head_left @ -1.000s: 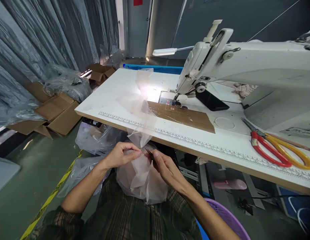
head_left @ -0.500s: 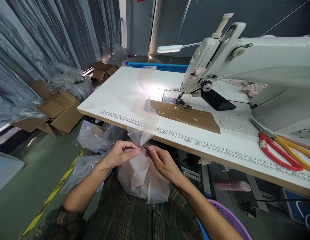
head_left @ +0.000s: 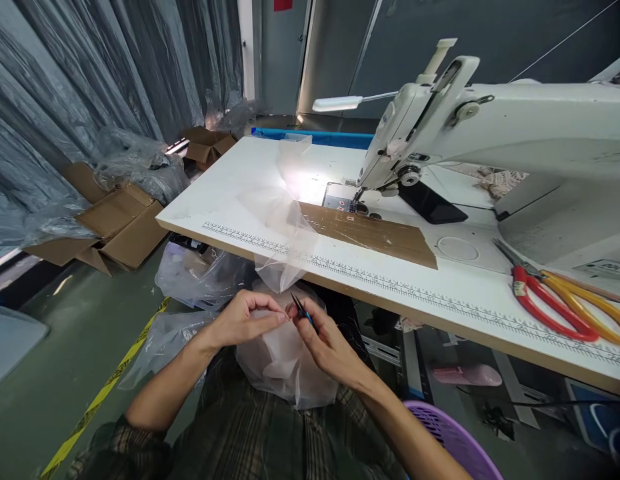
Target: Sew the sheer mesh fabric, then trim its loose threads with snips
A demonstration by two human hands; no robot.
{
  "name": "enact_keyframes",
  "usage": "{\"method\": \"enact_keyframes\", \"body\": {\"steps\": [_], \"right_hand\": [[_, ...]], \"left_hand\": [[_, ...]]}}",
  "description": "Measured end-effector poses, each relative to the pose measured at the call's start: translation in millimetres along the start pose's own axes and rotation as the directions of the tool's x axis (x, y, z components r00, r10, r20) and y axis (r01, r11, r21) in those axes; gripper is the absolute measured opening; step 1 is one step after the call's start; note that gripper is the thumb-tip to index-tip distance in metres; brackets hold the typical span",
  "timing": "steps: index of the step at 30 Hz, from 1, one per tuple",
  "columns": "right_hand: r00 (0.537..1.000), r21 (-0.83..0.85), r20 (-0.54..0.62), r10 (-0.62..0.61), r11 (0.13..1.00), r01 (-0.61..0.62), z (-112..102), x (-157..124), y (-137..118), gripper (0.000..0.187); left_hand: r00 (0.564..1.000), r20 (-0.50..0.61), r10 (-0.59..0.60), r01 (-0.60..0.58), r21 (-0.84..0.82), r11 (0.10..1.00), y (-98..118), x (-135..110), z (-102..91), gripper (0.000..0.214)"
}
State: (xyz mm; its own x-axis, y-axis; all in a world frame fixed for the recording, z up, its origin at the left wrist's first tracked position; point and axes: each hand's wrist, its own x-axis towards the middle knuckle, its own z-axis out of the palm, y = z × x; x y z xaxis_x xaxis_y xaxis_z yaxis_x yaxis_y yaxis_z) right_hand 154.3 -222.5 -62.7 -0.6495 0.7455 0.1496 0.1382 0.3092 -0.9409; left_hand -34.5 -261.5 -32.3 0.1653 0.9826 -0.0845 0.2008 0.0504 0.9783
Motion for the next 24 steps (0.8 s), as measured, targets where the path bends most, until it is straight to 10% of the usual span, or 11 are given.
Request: {"method": "enact_keyframes", "body": {"steps": [5, 8, 10, 14, 24], "right_hand": [[0.984, 0.121, 0.123, 0.129, 0.982, -0.144, -6.8, -32.3, -2.8, 0.033], [0.978, 0.026, 0.011, 0.207, 0.978, -0.208, -14.4, -45.9, 4.6, 0.034], [0.97, -0.056, -0.03, 0.24, 0.969, -0.241, -19.6, -51.2, 13.2, 0.032], [0.944, -0.283, -0.171, 0.283, 0.904, -0.322, -28.4, -51.4, 27.1, 0.024], [0.88, -0.456, -0.473, -0.037, 0.865, -0.209, -48.0, -5.8, -15.7, 0.025]], "left_hand": [[0.971, -0.023, 0.239, -0.224, 0.273, 0.935, 2.2, -4.3, 13.3, 0.023], [0.815, -0.149, 0.56, -0.374, 0.604, 0.704, -7.9, -1.6, 24.1, 0.023], [0.773, -0.043, 0.633, -0.46, 0.649, 0.606, -19.3, 0.1, 31.4, 0.03], [0.824, 0.274, 0.495, -0.557, 0.549, 0.623, -44.3, 3.1, 43.7, 0.065], [0.875, 0.383, 0.297, -0.472, 0.537, 0.699, -71.3, 16.6, 51.5, 0.097]]}}
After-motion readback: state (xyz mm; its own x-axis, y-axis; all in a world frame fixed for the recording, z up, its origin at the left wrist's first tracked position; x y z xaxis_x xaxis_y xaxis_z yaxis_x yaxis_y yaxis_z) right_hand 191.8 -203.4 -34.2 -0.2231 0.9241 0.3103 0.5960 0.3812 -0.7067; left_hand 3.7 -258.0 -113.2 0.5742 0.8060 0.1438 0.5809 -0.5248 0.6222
